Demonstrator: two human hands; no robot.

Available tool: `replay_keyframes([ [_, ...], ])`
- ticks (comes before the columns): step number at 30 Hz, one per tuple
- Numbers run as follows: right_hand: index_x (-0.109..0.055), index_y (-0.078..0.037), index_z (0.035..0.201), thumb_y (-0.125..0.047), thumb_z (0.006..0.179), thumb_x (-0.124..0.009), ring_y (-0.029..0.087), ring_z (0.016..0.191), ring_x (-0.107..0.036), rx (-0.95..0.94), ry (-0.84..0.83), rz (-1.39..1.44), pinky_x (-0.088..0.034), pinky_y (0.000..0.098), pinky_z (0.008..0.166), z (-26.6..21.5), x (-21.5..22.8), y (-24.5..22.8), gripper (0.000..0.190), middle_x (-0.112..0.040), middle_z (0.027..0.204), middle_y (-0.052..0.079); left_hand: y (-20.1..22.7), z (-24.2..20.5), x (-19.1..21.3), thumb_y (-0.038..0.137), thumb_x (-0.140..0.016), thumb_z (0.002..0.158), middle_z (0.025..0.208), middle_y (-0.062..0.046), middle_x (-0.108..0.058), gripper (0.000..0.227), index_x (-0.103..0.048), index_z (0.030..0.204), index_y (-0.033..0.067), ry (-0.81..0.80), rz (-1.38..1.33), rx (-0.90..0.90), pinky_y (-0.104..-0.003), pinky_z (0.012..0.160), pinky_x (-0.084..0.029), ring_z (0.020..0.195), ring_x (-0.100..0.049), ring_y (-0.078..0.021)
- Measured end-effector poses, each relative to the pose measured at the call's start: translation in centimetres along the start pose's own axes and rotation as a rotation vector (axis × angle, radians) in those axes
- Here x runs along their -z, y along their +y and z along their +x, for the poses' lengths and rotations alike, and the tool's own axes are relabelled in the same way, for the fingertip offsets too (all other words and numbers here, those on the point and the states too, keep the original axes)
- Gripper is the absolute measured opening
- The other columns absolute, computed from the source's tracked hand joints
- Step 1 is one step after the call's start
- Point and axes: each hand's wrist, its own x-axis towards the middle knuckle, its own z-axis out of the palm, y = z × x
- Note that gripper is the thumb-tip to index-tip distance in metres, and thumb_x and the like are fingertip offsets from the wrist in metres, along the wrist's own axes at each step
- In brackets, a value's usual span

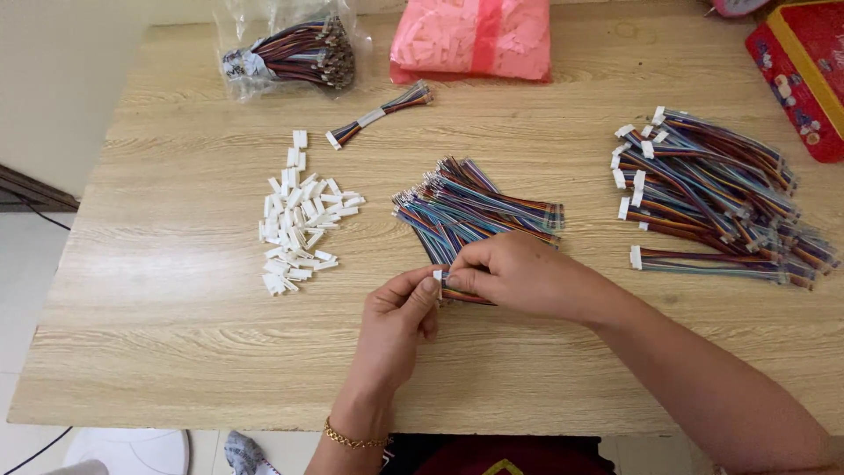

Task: Assembling multi-colored wire harnesses by inserting wire ends into plastic connectors.

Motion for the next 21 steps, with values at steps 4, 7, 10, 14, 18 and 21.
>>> replay_keyframes([
  [4,-0.077,-0.012,0.096,-0.036,0.090,-0.066,0.021,0.066,-0.071,-0.102,0.044,-0.052,-0.054,0.0371,0.065,-0.4,0.9,0.0,0.027,-0.075,0.075,0.008,0.7,-0.7,0.0,0.015,-0.067,0.098,0.066,0.002,-0.057,0.026,-0.076,0.116,-0.0013,-0.028,0.047,-0.027,-0.023,0.052,-0.041,0.058,-0.049,-0.0081],
  [7,-0.077,-0.011,0.096,-0.034,0.093,-0.066,0.023,0.072,-0.073,-0.037,0.153,-0.170,-0.054,0.0375,0.067,-2.9,4.9,2.0,0.025,-0.075,0.081,0.011,0.8,-0.7,0.3,0.016,-0.063,0.096,0.085,-0.001,-0.066,0.036,-0.069,0.130,0.0047,-0.018,0.295,-0.106,-0.024,0.055,-0.045,0.066,-0.056,-0.0083],
  [10,-0.076,-0.012,0.098,-0.029,0.088,-0.067,0.025,0.076,-0.074,-0.220,0.495,-0.223,-0.055,0.0390,0.068,-5.3,10.5,5.2,0.021,-0.076,0.085,0.010,0.0,0.3,2.1,0.015,-0.058,0.095,0.112,-0.002,-0.073,0.043,-0.062,0.138,0.0077,0.044,0.334,-0.220,-0.023,0.062,-0.051,0.076,-0.061,-0.0076],
  [14,-0.077,-0.012,0.102,-0.032,0.096,-0.067,0.033,0.093,-0.068,-0.357,0.622,-0.528,-0.051,0.0473,0.081,-6.0,13.8,14.6,0.023,-0.073,0.097,0.014,-1.7,1.1,3.1,0.012,-0.062,0.096,0.102,-0.002,-0.072,0.037,-0.067,0.132,0.0052,0.121,0.341,-0.171,-0.025,0.061,-0.049,0.072,-0.058,-0.0084],
  [18,-0.076,-0.005,0.106,-0.029,0.085,-0.080,0.040,0.106,-0.061,-0.321,0.823,-0.709,-0.047,0.0494,0.095,-4.4,12.5,21.4,0.032,-0.068,0.109,0.023,-0.2,-0.4,1.8,0.012,-0.065,0.094,0.091,0.001,-0.069,0.033,-0.070,0.126,0.0057,0.089,0.400,-0.158,-0.024,0.059,-0.048,0.068,-0.054,-0.0073],
  [21,-0.074,-0.003,0.109,-0.027,0.087,-0.079,0.040,0.109,-0.060,-0.270,0.861,-0.700,-0.047,0.0490,0.094,-3.9,11.6,14.8,0.033,-0.068,0.111,0.022,-0.7,-0.5,2.3,0.012,-0.066,0.096,0.085,0.000,-0.065,0.031,-0.070,0.127,0.0054,0.064,0.409,-0.216,-0.021,0.064,-0.049,0.072,-0.055,-0.0052],
])
